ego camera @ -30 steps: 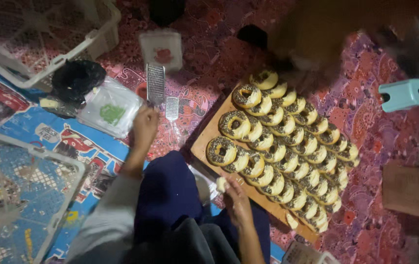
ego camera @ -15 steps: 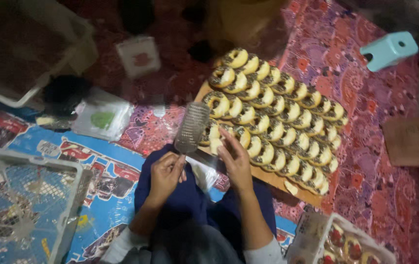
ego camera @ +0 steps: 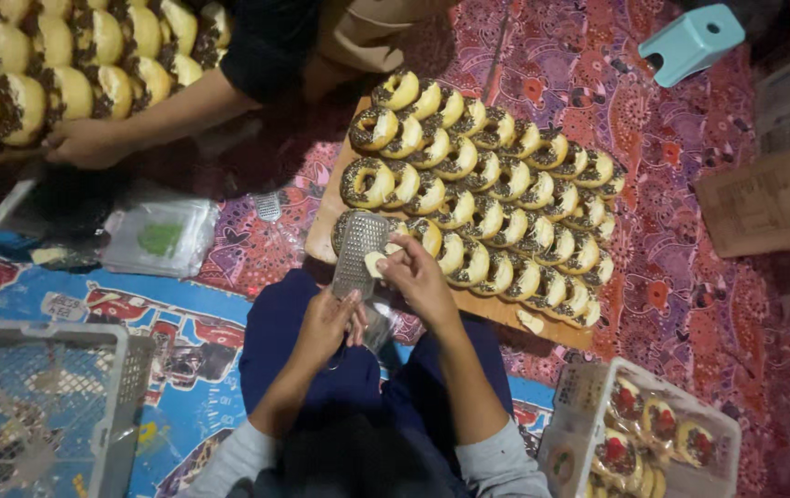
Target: The person sits on the floor and uses a handheld grater to grate a block of cheese over rows of ring-shaped pastries arranged on a wooden board. The person moves the grater and cheese across the pastries to distribute the shreds.
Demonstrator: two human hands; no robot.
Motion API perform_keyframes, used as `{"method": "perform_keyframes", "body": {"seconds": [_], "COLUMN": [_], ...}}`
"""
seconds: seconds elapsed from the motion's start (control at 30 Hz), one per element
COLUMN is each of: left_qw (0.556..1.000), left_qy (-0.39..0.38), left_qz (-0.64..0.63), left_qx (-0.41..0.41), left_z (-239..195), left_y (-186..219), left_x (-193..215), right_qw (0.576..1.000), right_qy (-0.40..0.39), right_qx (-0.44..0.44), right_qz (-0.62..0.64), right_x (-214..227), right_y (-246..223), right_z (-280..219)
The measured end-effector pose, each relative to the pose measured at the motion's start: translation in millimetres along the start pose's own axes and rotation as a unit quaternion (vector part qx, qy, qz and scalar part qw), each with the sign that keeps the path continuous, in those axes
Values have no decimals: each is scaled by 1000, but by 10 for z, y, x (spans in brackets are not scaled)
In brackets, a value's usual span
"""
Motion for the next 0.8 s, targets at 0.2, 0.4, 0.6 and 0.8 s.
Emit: {"method": "perform_keyframes", "body": {"seconds": [0.2,0.4,0.6,0.8], "left_qw": [999,999,997,995], "left_qy": [4,27,38,17], "left_qz": [-36,-23,66,81], "left_qx": [22,-18,11,51], "left_z": [612,1424,2261,3025], "left_y": [-413,-96,286,280], "left_x": [-19,-112,-255,-296], "right_qw": [969,919,896,938], "right_qy": [126,150,164,142], "right_qx": [78,157,210,32], "right_qz": [-199,-330,-354,-315], "right_x": [148,350,513,886], "right_y": [-157,-532,-866,-845], "right_z": [336,1035,1697,2409]}}
Point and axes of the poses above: each hand's wrist, its own z-axis towards the middle knuckle, its own x-axis out of the back of the hand, y = z × x, the point moved 7 cm from there along z, towards the middle knuckle, and after that the axes turned 3 degrees about -x, right-handed, at the moved point
